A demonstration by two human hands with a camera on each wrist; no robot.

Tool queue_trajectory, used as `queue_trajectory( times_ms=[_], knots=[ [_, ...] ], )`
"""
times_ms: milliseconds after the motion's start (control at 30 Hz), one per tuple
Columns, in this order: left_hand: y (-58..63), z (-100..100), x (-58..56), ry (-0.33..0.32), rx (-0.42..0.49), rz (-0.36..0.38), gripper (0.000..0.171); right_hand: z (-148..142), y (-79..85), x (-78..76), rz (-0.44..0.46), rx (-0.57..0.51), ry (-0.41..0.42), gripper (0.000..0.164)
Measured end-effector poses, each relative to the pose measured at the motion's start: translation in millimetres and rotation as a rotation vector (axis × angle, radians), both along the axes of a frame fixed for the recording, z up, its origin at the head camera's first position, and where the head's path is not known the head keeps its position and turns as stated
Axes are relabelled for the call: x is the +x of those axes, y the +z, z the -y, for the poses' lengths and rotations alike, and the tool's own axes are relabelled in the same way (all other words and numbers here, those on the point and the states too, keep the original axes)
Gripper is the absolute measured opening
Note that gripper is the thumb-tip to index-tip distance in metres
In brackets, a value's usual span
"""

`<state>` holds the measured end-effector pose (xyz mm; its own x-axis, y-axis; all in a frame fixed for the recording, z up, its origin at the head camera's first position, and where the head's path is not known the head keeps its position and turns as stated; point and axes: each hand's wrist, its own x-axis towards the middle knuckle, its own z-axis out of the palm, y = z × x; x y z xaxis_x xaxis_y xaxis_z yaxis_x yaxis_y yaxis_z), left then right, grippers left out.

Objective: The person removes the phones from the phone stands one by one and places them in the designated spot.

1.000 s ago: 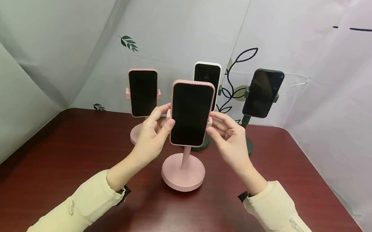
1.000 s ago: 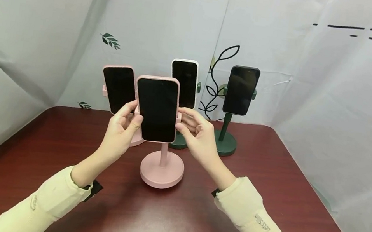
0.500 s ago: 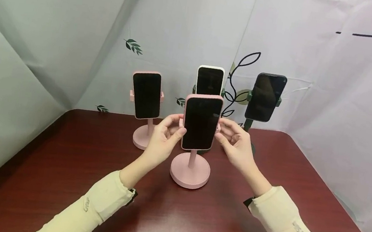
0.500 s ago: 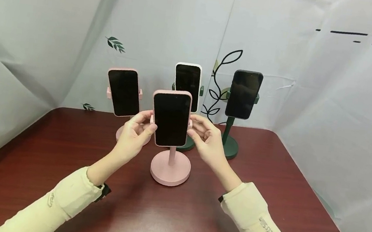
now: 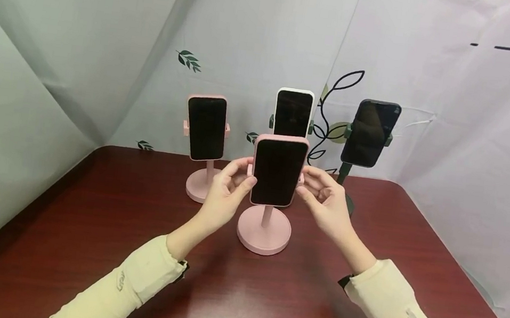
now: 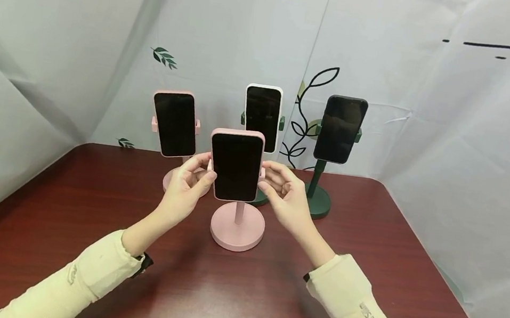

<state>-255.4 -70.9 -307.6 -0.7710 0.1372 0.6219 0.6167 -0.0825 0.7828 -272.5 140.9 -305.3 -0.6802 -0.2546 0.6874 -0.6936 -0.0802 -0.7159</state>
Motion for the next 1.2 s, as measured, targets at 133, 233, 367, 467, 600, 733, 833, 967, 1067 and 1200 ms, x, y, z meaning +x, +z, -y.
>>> queue_trajectory(
  times_ms=[133,233,367,467,600,733,833,967,1067,1200],
  knots=[
    [-0.6,3,0.0,0.081,-0.085,-0.060,0.035,-1,-0.6,1.7,-0.006,0.016,0.027,0.043],
    [0.9,7,-1.4,0.179,-0.190,-0.179,0.033,0,1.7,3.3,-0.005,0.051,0.039,0.044],
    [3.6,15,-6.1,0.310,-0.328,-0.418,0.030,4,7.4,5.1,0.000,0.119,0.022,0.043],
    [4.9,20,-10.3,0.377,-0.399,-0.562,0.029,8,12.7,6.8,-0.003,0.165,-0.011,0.041],
    [6.5,22,-13.4,0.441,-0.476,-0.649,0.028,15,22.7,9.2,0.002,0.183,-0.094,0.041],
    [7.5,21,-14.1,0.506,-0.540,-0.680,0.031,28,34.5,12.2,-0.039,0.137,-0.193,0.045],
    [10.2,21,-13.7,0.536,-0.576,-0.702,0.032,39,44.0,15.1,-0.204,0.106,-0.301,0.056],
    [17.6,22,-13.0,0.602,-0.651,-0.752,0.025,53,58.8,18.4,-0.541,0.242,-0.589,0.051],
    [22.6,24,-12.4,0.660,-0.719,-0.783,0.020,63,65.9,21.1,-0.712,0.465,-0.820,0.041],
    [26.2,24,-10.2,0.663,-0.813,-0.766,0.017,76,64.3,22.2,-0.778,0.679,-0.967,0.044]
  ],
)
